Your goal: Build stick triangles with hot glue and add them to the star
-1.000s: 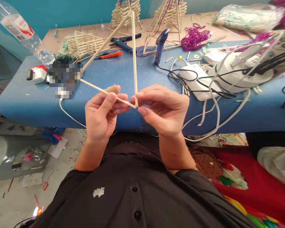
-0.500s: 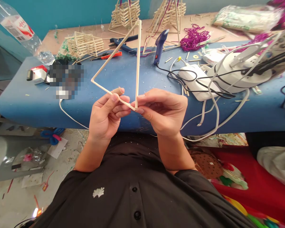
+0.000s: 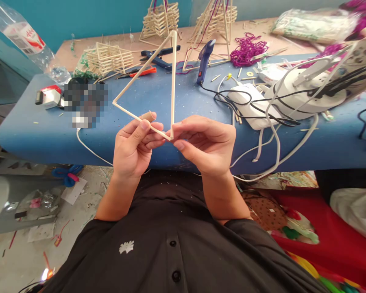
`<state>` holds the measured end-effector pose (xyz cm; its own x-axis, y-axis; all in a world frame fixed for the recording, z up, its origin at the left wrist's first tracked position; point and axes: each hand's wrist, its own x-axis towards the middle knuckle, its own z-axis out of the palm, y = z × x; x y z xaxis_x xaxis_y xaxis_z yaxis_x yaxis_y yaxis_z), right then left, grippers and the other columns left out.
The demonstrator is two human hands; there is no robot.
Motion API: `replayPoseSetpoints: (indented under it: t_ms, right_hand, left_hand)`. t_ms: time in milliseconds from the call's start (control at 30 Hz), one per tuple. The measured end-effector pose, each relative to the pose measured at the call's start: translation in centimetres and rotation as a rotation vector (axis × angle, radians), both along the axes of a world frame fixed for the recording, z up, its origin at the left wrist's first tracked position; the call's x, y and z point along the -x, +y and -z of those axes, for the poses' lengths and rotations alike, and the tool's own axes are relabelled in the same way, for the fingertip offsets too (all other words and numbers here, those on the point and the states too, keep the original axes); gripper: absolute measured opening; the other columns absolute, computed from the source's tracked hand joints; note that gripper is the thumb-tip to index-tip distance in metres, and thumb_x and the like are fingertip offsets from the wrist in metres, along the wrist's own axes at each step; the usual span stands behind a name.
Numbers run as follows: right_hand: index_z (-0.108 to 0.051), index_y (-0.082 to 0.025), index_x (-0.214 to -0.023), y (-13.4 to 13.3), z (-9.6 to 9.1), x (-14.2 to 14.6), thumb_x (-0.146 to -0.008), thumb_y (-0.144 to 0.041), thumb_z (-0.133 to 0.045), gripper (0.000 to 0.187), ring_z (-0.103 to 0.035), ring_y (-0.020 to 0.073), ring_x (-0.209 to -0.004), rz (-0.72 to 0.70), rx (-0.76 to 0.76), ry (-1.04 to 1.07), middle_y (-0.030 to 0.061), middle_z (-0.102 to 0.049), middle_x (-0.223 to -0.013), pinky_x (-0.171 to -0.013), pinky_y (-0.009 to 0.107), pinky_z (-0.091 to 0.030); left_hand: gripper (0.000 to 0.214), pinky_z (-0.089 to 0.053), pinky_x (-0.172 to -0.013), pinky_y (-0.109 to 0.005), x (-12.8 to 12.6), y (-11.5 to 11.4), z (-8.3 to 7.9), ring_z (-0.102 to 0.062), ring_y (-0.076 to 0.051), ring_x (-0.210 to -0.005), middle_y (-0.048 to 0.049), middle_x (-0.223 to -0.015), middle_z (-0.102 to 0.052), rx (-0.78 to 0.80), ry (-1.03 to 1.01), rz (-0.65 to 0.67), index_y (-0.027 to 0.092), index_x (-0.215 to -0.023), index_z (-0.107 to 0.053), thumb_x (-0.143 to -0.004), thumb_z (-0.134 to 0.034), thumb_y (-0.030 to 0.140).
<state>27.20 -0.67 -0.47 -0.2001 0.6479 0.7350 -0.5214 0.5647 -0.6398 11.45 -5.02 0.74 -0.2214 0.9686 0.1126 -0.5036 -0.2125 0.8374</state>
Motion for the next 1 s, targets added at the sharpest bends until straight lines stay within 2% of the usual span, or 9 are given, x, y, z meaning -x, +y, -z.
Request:
replayPoseSetpoints:
  t_ms: [233, 333, 533, 700, 800, 900, 1000]
  right_hand:
    - [-0.087, -0.025, -0.106, -0.1, 0.2, 0.2, -0.084, -0.007, -0.086, 0.029, -0.080, 0.0112, -0.081, 0.085, 0.040, 0.011, -0.0005, -0.084, -0.093, -0.075, 0.021, -0.069]
    - [-0.087, -0.025, -0.104, -0.3, 0.2, 0.1, -0.083, -0.008, -0.088, 0.027, -0.080, 0.0111, -0.081, 0.072, 0.077, -0.004, -0.0015, -0.084, -0.093, -0.075, 0.021, -0.069]
    - [-0.088, -0.030, -0.105, -0.2, 0.3, -0.2, -0.084, -0.008, -0.090, 0.030, -0.082, 0.0115, -0.084, 0.011, 0.157, -0.012, -0.0033, -0.085, -0.097, -0.077, 0.022, -0.070]
    - [-0.087, -0.028, -0.104, -0.4, 0.2, -0.1, -0.081, -0.008, -0.092, 0.031, -0.082, 0.0115, -0.084, 0.008, 0.152, -0.005, -0.0032, -0.085, -0.096, -0.079, 0.021, -0.070]
    - [-0.084, -0.023, -0.099, -0.6, 0.1, -0.2, -0.082, -0.012, -0.091, 0.022, -0.081, 0.0121, -0.080, 0.033, 0.167, -0.038, -0.0014, -0.084, -0.092, -0.076, 0.022, -0.070]
    - [-0.076, -0.021, -0.096, -0.2, 0.4, -0.6, -0.092, -0.023, -0.083, 0.007, -0.081, 0.0146, -0.081, -0.078, 0.195, -0.069, 0.0016, -0.084, -0.090, -0.075, 0.025, -0.069]
    - [-0.073, -0.020, -0.100, 0.9, 0.6, -1.1, -0.096, -0.035, -0.080, 0.017, -0.081, 0.0145, -0.082, -0.168, 0.283, -0.050, 0.0042, -0.085, -0.097, -0.072, 0.024, -0.065]
  left_hand:
    - [0.020, -0.067, -0.064, -0.016, -0.2, -0.1, 0.3, -0.082, -0.014, -0.069, -0.0011, -0.087, -0.086, 0.004, 0.016, 0.016, 0.020, -0.097, -0.084, -0.089, -0.092, 0.036]
    - [0.022, -0.066, -0.063, -0.015, -0.1, -0.1, 0.3, -0.081, -0.013, -0.068, -0.0006, -0.086, -0.086, -0.006, 0.009, 0.027, 0.020, -0.096, -0.084, -0.087, -0.094, 0.037]
    - [0.019, -0.069, -0.064, -0.019, 0.0, -0.1, 0.2, -0.082, -0.015, -0.068, -0.0022, -0.085, -0.085, 0.049, 0.024, 0.000, 0.019, -0.097, -0.084, -0.090, -0.091, 0.035]
    - [0.027, -0.067, -0.062, -0.015, -0.1, 0.0, 0.0, -0.082, -0.014, -0.066, -0.0003, -0.082, -0.085, -0.001, -0.025, 0.021, 0.019, -0.092, -0.085, -0.079, -0.101, 0.037]
    - [0.033, -0.068, -0.060, -0.017, 0.2, 0.0, -0.1, -0.081, -0.015, -0.064, -0.0023, -0.084, -0.085, 0.011, 0.017, -0.005, 0.018, -0.091, -0.084, -0.076, -0.103, 0.040]
    - [0.039, -0.069, -0.060, -0.020, 1.0, 0.0, -0.1, -0.081, -0.018, -0.063, -0.0039, -0.082, -0.085, 0.010, 0.086, -0.022, 0.018, -0.089, -0.085, -0.071, -0.106, 0.045]
    - [0.038, -0.070, -0.060, -0.022, 1.9, -0.3, 0.1, -0.081, -0.019, -0.062, -0.0052, -0.077, -0.084, 0.000, 0.161, -0.009, 0.018, -0.088, -0.087, -0.069, -0.106, 0.046]
